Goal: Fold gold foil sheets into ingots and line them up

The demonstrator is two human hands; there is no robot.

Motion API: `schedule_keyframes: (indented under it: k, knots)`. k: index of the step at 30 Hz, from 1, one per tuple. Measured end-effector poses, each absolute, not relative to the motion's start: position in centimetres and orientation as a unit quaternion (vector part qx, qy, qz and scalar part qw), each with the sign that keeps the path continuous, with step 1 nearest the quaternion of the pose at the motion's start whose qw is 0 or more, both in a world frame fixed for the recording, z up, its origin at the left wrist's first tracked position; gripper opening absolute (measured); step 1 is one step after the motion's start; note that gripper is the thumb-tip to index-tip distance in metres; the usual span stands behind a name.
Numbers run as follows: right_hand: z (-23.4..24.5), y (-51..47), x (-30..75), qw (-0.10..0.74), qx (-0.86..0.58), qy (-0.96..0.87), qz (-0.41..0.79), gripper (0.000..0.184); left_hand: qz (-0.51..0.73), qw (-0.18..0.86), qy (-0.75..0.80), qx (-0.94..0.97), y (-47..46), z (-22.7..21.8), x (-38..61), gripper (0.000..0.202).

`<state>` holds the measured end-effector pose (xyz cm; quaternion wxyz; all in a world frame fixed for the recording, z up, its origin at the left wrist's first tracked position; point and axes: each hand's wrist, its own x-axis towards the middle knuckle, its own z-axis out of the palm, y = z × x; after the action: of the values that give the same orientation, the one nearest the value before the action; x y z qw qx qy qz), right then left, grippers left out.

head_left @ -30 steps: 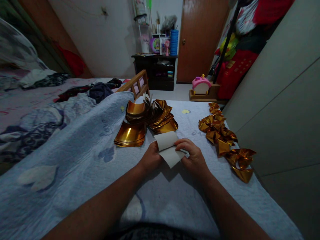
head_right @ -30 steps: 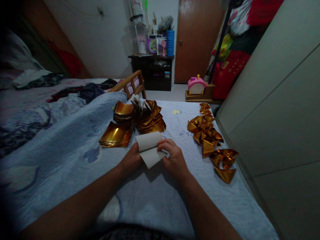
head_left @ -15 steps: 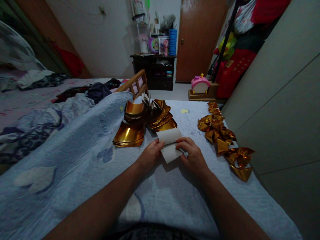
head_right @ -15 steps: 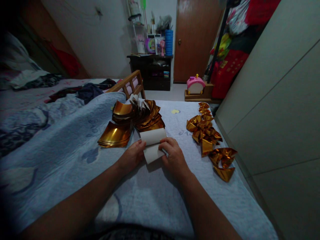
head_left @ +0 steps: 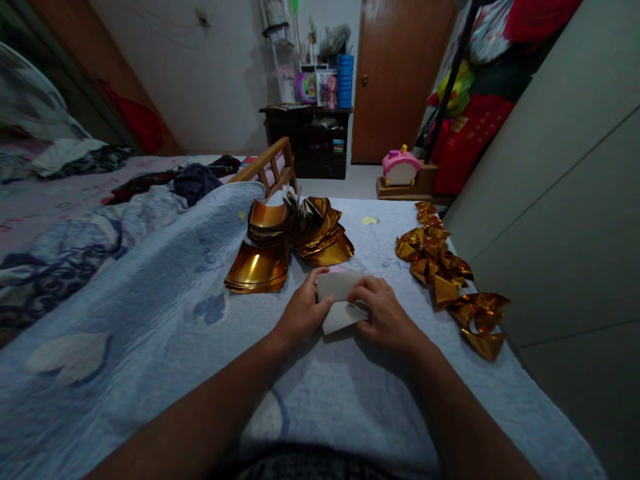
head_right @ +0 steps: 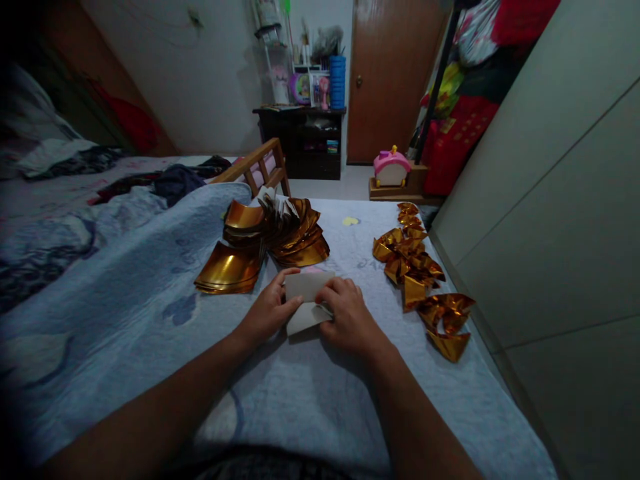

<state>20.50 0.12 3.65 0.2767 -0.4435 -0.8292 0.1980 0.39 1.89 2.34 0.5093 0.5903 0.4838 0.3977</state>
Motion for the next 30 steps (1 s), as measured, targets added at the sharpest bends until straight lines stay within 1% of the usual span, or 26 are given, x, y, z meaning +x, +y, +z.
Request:
schedule_keyframes:
  k: [3, 5, 7, 10, 12, 15, 17, 18, 20, 22, 24, 27, 29, 30]
  knots:
    - [3.4, 0.0, 20.6, 0.223, -0.439, -0.841, 0.222, 0.035, 0.356, 0.401, 0.511, 0.672, 1.8, 2.1, 0.3, 0.056]
    - [3.2, 0.0, 20.6, 0.208, -0.437, -0.844, 0.23, 0.035, 0.326, 0.331, 0.527, 0.711, 1.8, 2.0, 0.2, 0.054]
    - [3.2, 0.0, 20.6, 0.201, -0.438, -0.845, 0.232, 0.033, 0.3, 0.266, 0.547, 0.735, 1.8, 2.0, 0.2, 0.055]
    - [3.3, 0.1, 20.7, 0.197, -0.44, -0.843, 0.238, 0.029, 0.289, 0.177, 0.578, 0.743, 1.7, 2.2, 0.3, 0.063]
    - [3.4, 0.2, 20.8, 0.202, -0.437, -0.842, 0.243, 0.026, 0.296, 0.149, 0.574, 0.749, 1.6, 2.4, 0.3, 0.058]
    - [3.5, 0.3, 21.1, 0.218, -0.42, -0.845, 0.25, 0.02, 0.299, 0.186, 0.511, 0.784, 1.5, 2.7, 0.1, 0.031]
    - [3.5, 0.4, 21.2, 0.228, -0.414, -0.845, 0.252, 0.017, 0.304, 0.195, 0.482, 0.798, 1.4, 3.0, -0.1, 0.02]
    - [3.5, 0.4, 21.2, 0.23, -0.415, -0.843, 0.252, 0.017, 0.313, 0.18, 0.482, 0.798, 1.3, 3.2, -0.3, 0.017]
    - [3.5, 0.4, 21.2, 0.228, -0.423, -0.841, 0.25, 0.016, 0.338, 0.125, 0.5, 0.788, 1.0, 3.7, -0.6, 0.018]
    - [3.5, 0.4, 21.1, 0.219, -0.427, -0.841, 0.249, 0.016, 0.352, 0.115, 0.482, 0.794, 0.8, 4.2, -0.9, 0.021]
    - [3.6, 0.4, 21.1, 0.216, -0.424, -0.843, 0.251, 0.015, 0.341, 0.171, 0.416, 0.826, 0.7, 4.5, -1.1, 0.025]
    - [3.7, 0.4, 21.0, 0.223, -0.418, -0.843, 0.254, 0.012, 0.267, 0.26, 0.347, 0.861, 0.9, 4.4, -1.0, 0.033]
    - [3.8, 0.5, 21.0, 0.227, -0.419, -0.841, 0.255, 0.011, 0.237, 0.268, 0.341, 0.869, 1.1, 4.0, -0.8, 0.032]
    - [3.8, 0.5, 21.0, 0.227, -0.418, -0.841, 0.257, 0.011, 0.23, 0.272, 0.344, 0.869, 1.2, 3.8, -0.8, 0.027]
